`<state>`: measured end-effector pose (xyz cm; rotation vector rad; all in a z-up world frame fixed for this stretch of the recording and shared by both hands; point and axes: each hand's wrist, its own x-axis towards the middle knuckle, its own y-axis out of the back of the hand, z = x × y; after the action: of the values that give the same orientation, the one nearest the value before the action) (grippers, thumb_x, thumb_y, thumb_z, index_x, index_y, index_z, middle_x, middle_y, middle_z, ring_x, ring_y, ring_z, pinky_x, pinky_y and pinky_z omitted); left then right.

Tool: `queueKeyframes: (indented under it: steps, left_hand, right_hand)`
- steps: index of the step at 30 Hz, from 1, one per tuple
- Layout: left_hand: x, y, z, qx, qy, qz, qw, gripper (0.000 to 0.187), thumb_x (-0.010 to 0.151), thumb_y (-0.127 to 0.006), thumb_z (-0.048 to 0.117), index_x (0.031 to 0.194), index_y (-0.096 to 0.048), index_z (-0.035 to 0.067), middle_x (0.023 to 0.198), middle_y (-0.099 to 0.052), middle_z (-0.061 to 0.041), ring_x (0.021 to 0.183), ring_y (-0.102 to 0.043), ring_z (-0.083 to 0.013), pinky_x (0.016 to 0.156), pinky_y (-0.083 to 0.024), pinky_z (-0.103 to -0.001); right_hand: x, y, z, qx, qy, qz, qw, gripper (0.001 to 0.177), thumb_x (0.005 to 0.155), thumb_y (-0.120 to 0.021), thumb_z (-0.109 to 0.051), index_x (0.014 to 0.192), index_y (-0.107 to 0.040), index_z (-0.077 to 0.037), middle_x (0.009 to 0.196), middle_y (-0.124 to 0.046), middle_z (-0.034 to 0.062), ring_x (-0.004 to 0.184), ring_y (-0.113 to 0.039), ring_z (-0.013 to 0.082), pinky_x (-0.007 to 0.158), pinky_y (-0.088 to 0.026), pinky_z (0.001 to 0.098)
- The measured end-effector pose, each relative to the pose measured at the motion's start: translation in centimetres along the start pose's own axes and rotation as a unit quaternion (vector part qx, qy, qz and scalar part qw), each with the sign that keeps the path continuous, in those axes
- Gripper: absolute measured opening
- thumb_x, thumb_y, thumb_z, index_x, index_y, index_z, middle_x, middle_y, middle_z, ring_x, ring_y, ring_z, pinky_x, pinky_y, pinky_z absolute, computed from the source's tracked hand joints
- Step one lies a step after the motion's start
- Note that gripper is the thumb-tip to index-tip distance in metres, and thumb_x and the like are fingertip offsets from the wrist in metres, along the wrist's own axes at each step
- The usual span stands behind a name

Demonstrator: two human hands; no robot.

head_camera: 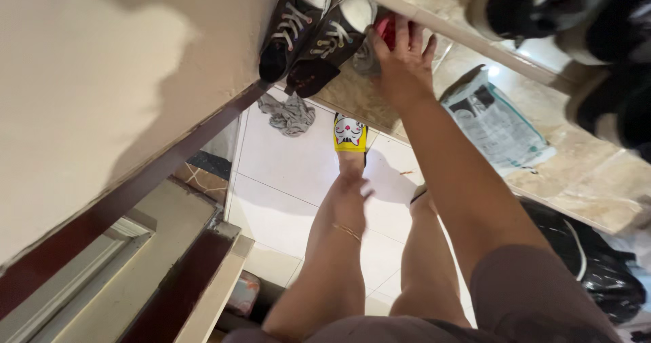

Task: The person folds a grey piece of clothing by hand and luego sorts various items on the floor and stairs including shoes, a cloth, a hair tool, and helmets.

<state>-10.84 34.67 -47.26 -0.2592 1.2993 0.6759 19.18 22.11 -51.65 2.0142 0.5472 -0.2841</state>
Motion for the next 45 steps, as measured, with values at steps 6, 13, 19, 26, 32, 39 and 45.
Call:
queueKeyframes:
  steps: [6,13,19,26,32,39,45]
  left_hand:
    - [-2.7,-2.6,-3.8,0.139,-0.006,-0.002,0.990,0.034,0.100,-0.064,0.003,0.135,-0.066,0.005,0.131,-0.069,-0.005,0.109,-0.069,-0.0164,0.090,-0.062,-0.032]
    - [2.9,-1.2,3.4,0.003,-0.271,0.118,0.955,0.025,0.112,-0.063,0.007,0.136,-0.064,-0.001,0.123,-0.071,-0.011,0.109,-0.064,-0.0170,0.099,-0.054,-0.032]
    - [0.9,0.1,9.7,0.005,-0.367,0.168,0.915,0.035,0.112,-0.052,0.007,0.147,-0.057,0.002,0.149,-0.063,-0.011,0.141,-0.059,-0.0234,0.117,-0.049,-0.037]
    - [0.4,-1.5,9.8,0.131,-0.415,0.086,0.896,0.034,0.109,-0.055,-0.003,0.141,-0.066,0.000,0.144,-0.064,-0.012,0.134,-0.065,-0.0237,0.116,-0.053,-0.037]
    - [-0.3,-4.6,9.8,0.156,-0.463,-0.008,0.873,0.027,0.108,-0.059,-0.005,0.131,-0.071,0.001,0.138,-0.068,-0.011,0.118,-0.072,-0.0213,0.103,-0.060,-0.034]
    - [-3.4,-8.8,10.7,0.290,-0.508,-0.051,0.810,0.029,0.105,-0.061,-0.005,0.131,-0.072,0.004,0.130,-0.070,-0.014,0.112,-0.072,-0.0268,0.099,-0.059,-0.036]
    - [-4.5,-10.4,11.3,0.325,-0.546,-0.095,0.766,0.028,0.106,-0.064,-0.003,0.133,-0.068,0.005,0.132,-0.068,-0.015,0.120,-0.069,-0.0343,0.103,-0.057,-0.043]
  right_hand:
    - [0.0,-7.3,2.1,-0.048,0.016,0.031,0.998,0.048,0.099,-0.081,-0.013,0.146,-0.069,-0.019,0.177,-0.027,0.0313,0.158,-0.024,0.0676,0.121,-0.038,0.0744]
    - [-7.8,-11.4,-3.4,0.184,0.056,-0.012,0.981,0.059,0.077,-0.094,-0.021,0.131,-0.074,-0.011,0.157,-0.047,0.0271,0.141,-0.050,0.0530,0.113,-0.050,0.0581]
    - [-9.4,-13.4,-8.8,0.349,0.037,-0.136,0.926,0.060,0.079,-0.092,-0.014,0.135,-0.071,-0.011,0.157,-0.044,0.0288,0.130,-0.058,0.0481,0.102,-0.054,0.0469]
    - [-12.5,-5.1,-4.7,0.361,-0.076,0.070,0.927,0.027,0.100,-0.075,-0.001,0.127,-0.070,-0.005,0.129,-0.069,0.0159,0.101,-0.078,0.0272,0.078,-0.064,0.0384]
    - [-16.7,5.3,2.7,0.073,0.001,0.368,0.927,0.016,0.113,-0.076,0.005,0.126,-0.071,-0.002,0.124,-0.074,0.0159,0.122,-0.070,0.0366,0.104,-0.057,0.0467]
    - [-21.0,17.6,7.3,-0.058,-0.135,0.454,0.879,0.032,0.110,-0.081,-0.015,0.134,-0.065,-0.003,0.139,-0.051,0.0151,0.126,-0.056,0.0283,0.095,-0.047,0.0370]
    - [-15.8,21.3,6.2,-0.137,-0.009,0.320,0.937,0.077,0.099,-0.085,-0.015,0.164,-0.045,-0.005,0.161,-0.049,0.0193,0.151,-0.047,0.0406,0.126,-0.035,0.0561]
